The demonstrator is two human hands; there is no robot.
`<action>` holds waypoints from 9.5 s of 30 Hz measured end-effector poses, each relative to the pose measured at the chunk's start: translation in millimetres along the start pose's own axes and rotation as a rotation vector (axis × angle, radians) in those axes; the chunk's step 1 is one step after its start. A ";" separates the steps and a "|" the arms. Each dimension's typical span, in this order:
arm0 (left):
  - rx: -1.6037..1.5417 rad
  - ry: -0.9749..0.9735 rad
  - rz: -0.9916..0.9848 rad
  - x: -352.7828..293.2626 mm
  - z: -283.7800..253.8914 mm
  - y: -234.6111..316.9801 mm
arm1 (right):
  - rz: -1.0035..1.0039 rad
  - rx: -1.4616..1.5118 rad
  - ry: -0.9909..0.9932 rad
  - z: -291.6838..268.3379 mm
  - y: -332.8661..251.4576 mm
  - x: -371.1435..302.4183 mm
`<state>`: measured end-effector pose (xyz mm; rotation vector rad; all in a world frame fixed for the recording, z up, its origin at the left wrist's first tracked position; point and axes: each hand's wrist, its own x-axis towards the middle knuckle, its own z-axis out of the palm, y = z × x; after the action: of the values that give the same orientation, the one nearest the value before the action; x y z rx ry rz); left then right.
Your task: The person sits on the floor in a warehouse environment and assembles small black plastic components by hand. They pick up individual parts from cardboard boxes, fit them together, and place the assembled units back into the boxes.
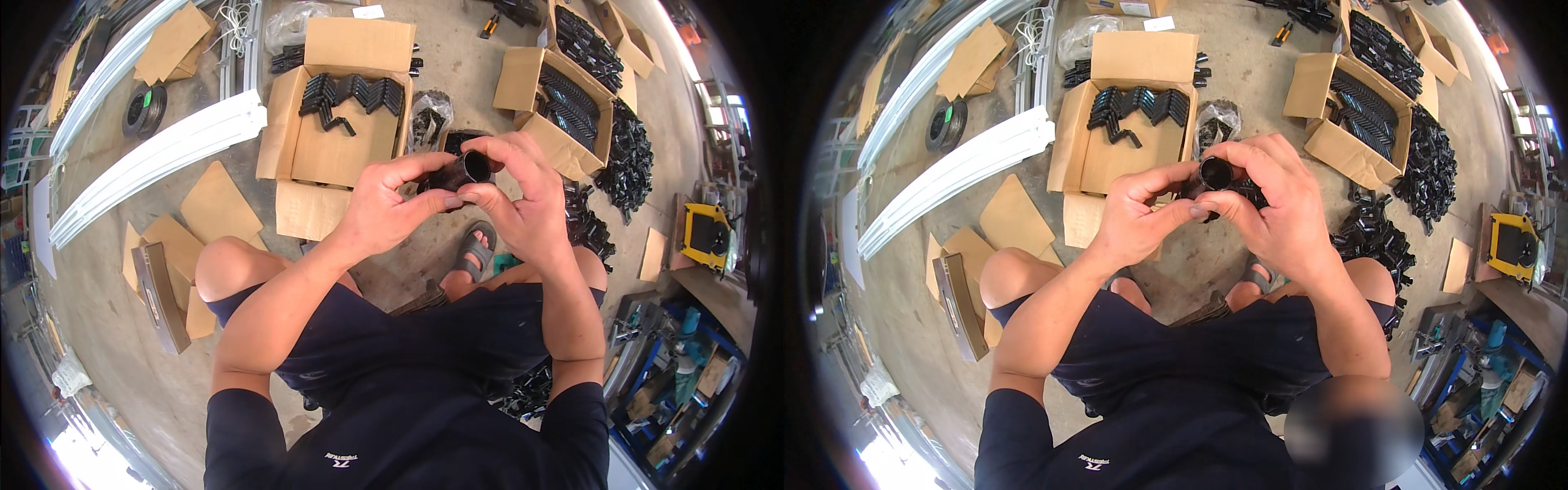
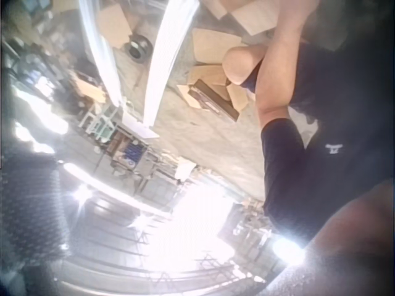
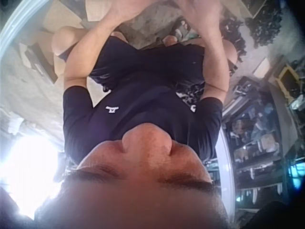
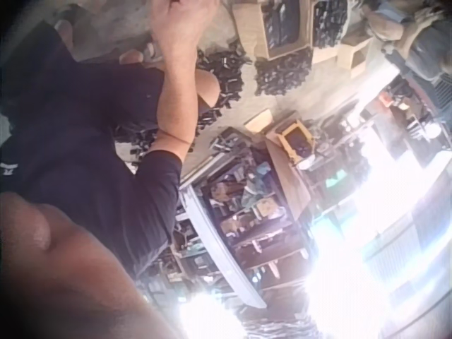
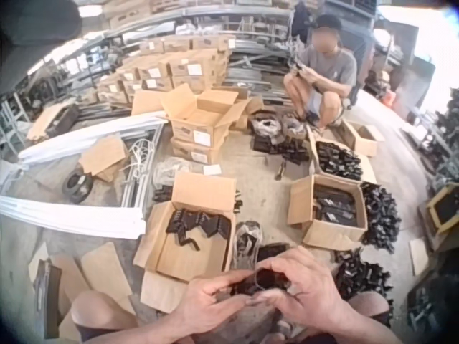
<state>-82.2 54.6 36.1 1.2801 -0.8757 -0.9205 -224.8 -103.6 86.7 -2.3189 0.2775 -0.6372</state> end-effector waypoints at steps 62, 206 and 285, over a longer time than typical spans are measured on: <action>1.157 0.106 0.149 4.2 -39.3 -50.7 | 0.197 0.164 -0.003 81.2 34.2 5.0; -0.463 0.434 -0.147 45.1 -11.8 -48.6 | 0.682 0.766 0.219 68.4 62.5 31.4; -0.228 0.536 0.102 44.4 -16.6 -33.7 | 0.454 0.416 0.063 70.8 48.7 37.1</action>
<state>-52.1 18.1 2.2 1.1888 -0.3969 -0.5353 -157.3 -111.7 22.3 -1.7599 0.6167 -0.4827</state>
